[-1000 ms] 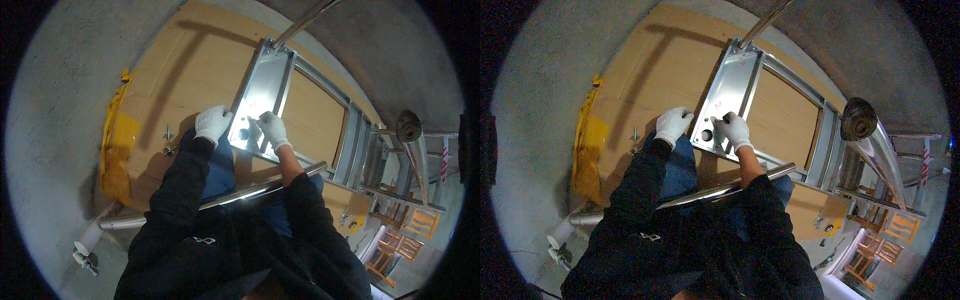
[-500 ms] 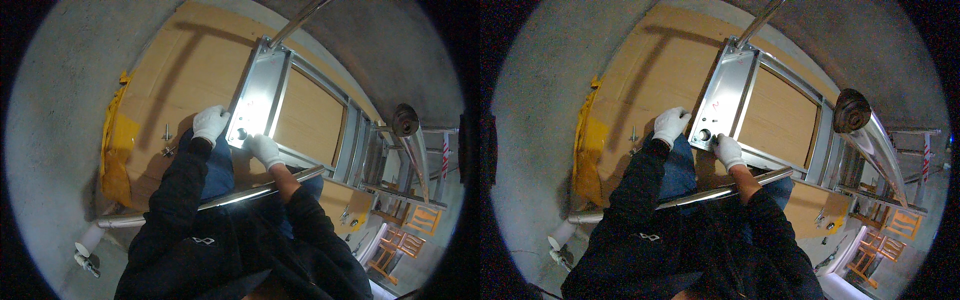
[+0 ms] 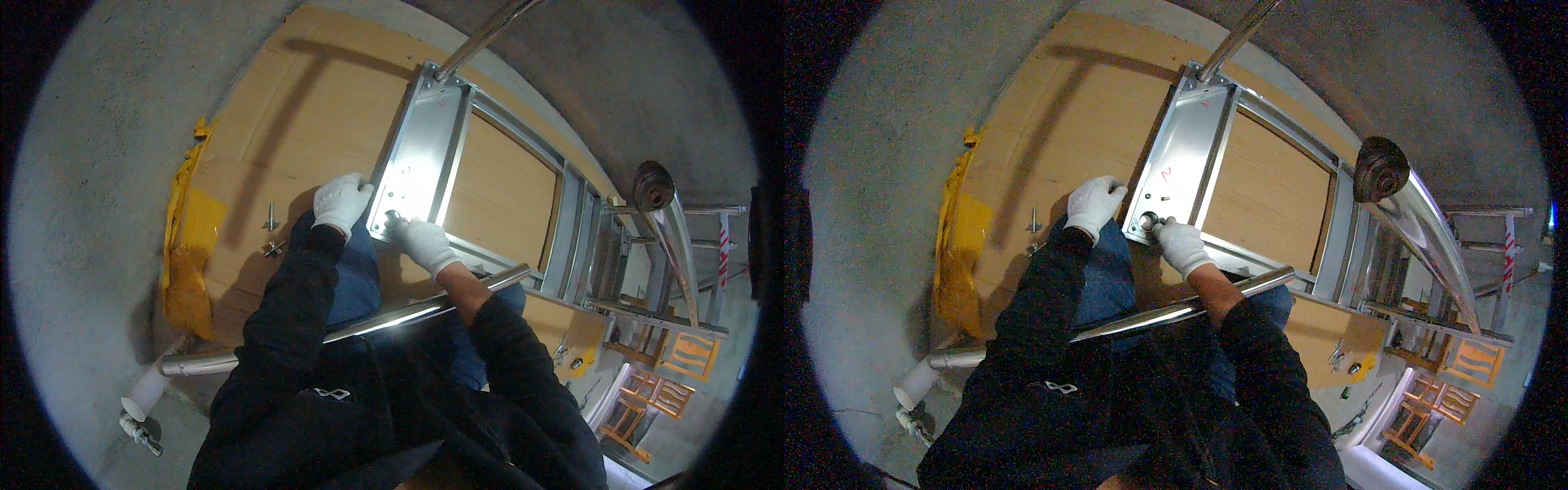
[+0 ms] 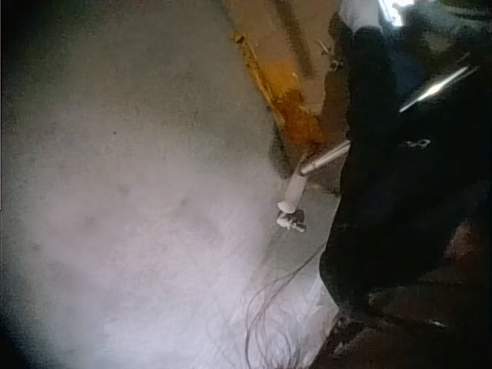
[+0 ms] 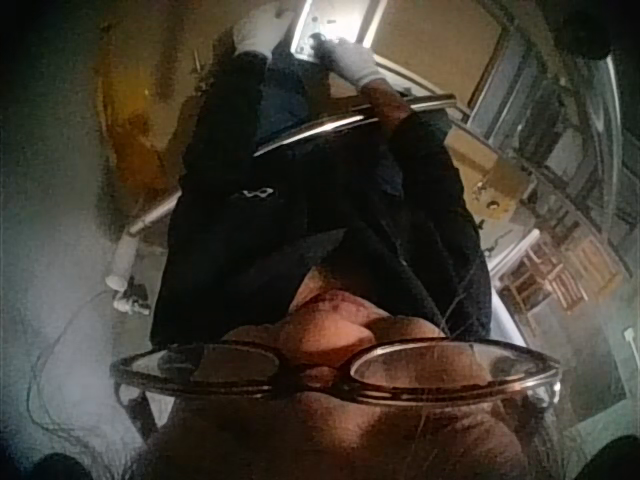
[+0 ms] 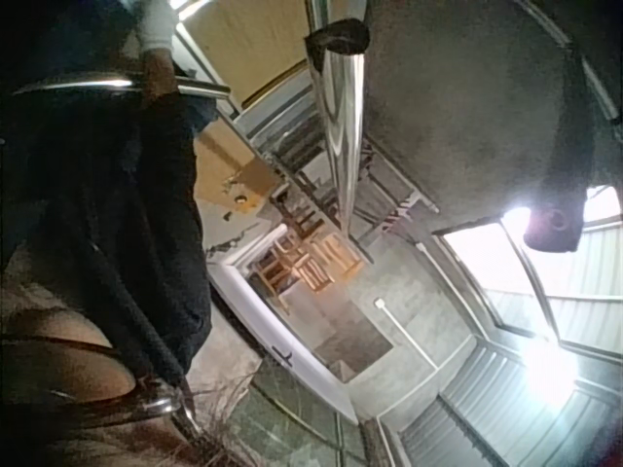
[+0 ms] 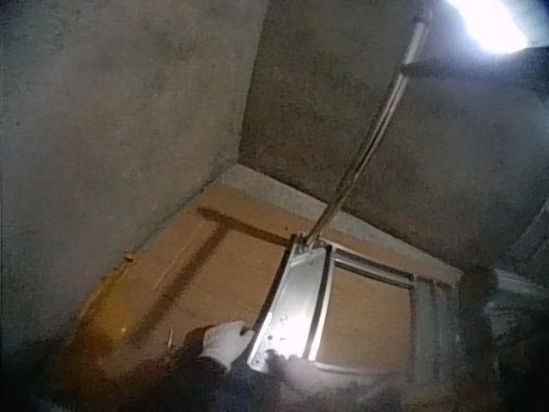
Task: The person assembles a metal frame by inserting bolts and tightening them with a wrench. They handle metal bars, bolts, and nuts, securing the components together.
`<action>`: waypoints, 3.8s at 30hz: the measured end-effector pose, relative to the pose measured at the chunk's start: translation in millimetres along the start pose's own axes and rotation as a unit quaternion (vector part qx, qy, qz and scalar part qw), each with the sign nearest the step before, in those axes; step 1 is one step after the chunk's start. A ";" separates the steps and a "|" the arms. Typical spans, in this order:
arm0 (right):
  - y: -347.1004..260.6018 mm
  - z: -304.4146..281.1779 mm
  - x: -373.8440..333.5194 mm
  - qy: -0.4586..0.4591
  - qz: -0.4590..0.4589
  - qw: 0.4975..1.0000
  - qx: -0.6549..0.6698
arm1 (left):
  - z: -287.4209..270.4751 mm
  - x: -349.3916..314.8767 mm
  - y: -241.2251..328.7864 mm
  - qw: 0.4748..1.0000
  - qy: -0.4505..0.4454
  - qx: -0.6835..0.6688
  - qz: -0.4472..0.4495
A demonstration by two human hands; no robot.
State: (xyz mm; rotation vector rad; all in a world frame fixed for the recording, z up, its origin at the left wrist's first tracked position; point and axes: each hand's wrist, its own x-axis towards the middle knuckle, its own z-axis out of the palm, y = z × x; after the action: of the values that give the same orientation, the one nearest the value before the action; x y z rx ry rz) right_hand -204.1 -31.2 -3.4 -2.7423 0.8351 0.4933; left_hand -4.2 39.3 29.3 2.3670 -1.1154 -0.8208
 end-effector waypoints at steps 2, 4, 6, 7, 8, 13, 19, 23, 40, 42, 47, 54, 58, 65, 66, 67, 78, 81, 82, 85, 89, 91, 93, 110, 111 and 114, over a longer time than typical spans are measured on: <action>0.8 -5.5 -1.0 -0.034 0.048 0.998 0.039 | -0.6 0.1 -0.1 1.000 -0.006 0.003 -0.001; 8.6 3.8 4.7 -0.073 0.121 0.984 0.108 | -0.4 0.4 1.2 1.000 -0.007 0.000 0.000; 23.9 35.3 8.9 -0.025 0.054 0.998 0.030 | -0.6 0.2 4.1 1.000 -0.011 -0.001 0.002; 23.5 38.1 12.3 -0.011 0.033 0.999 0.006 | -2.1 -0.5 5.4 1.000 -0.013 -0.001 0.000; 24.1 40.5 14.1 0.004 0.013 1.000 -0.018 | -3.3 -1.0 6.5 1.000 -0.016 0.000 -0.002; 1.1 -0.6 3.3 -0.042 0.084 0.995 0.045 | -2.8 -0.5 -0.9 1.000 -0.012 -0.004 -0.011; 9.2 13.5 5.4 -0.028 0.064 0.997 0.040 | 1.6 1.9 5.1 1.000 -0.006 0.011 0.001; -2.3 -11.1 3.2 -0.074 0.115 0.988 0.069 | -1.0 0.9 1.2 1.000 -0.010 0.006 -0.008; -1.0 3.8 3.4 -0.024 0.082 0.995 0.046 | 1.9 0.9 0.7 1.000 0.002 -0.006 0.002; 5.9 7.6 6.8 -0.050 0.124 0.988 0.082 | 1.7 0.7 1.8 1.000 0.002 -0.011 0.006; 10.1 18.9 8.2 -0.010 0.093 0.994 0.063 | 1.8 0.8 0.5 1.000 0.005 -0.006 0.008; 3.4 -2.0 10.4 -0.096 0.158 0.978 0.101 | 2.9 2.1 -3.2 1.000 0.005 -0.009 0.002; 3.4 9.2 7.6 -0.011 0.087 0.994 0.071 | 2.2 1.1 3.1 1.000 0.005 0.002 0.004; 11.0 10.9 9.8 -0.074 0.120 0.986 0.087 | -0.3 2.4 2.1 1.000 -0.007 -0.007 0.003; 12.0 13.0 9.9 -0.073 0.117 0.986 0.090 | 0.4 2.0 3.2 1.000 -0.004 -0.007 0.003; 10.3 14.5 9.5 -0.041 0.106 0.990 0.083 | 1.2 1.4 3.6 1.000 -0.001 -0.005 0.002; 8.0 3.7 9.9 -0.079 0.122 0.985 0.090 | 1.3 2.5 6.0 1.000 -0.003 -0.002 0.006; -5.2 -0.7 4.9 -0.011 0.088 0.994 0.064 | -1.8 1.4 2.9 1.000 -0.004 0.008 -0.001; -4.0 0.3 4.5 -0.016 0.094 0.993 0.065 | -1.3 1.2 2.7 1.000 -0.004 0.005 0.001; 1.0 -0.4 3.7 -0.041 0.122 0.989 0.078 | -1.0 0.5 2.7 1.000 -0.006 -0.002 -0.001; 11.1 12.1 8.6 -0.049 0.115 0.988 0.088 | -0.2 1.1 5.5 1.000 0.004 -0.009 0.012; 6.9 18.7 13.3 -0.029 0.089 0.993 0.078 | -0.4 1.3 2.3 1.000 0.005 -0.001 0.004; -8.8 -0.1 6.8 -0.014 0.089 0.994 0.069 | -1.2 0.7 -1.9 1.000 0.004 0.000 -0.003; 8.6 1.4 9.4 -0.089 0.139 0.981 0.104 | 0.3 3.3 0.2 1.000 -0.008 -0.002 0.001; 10.3 4.7 10.3 -0.086 0.130 0.982 0.108 | 2.3 4.1 1.4 1.000 -0.007 -0.003 0.003; 2.1 10.1 7.3 -0.015 0.079 0.994 0.075 | 0.9 3.6 2.0 1.000 -0.006 -0.003 0.001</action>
State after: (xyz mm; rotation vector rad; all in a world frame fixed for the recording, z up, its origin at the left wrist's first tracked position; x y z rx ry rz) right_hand -202.1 -33.4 -15.7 -2.5387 1.0430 0.4780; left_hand -4.0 35.1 28.6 2.3585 -1.1172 -0.8368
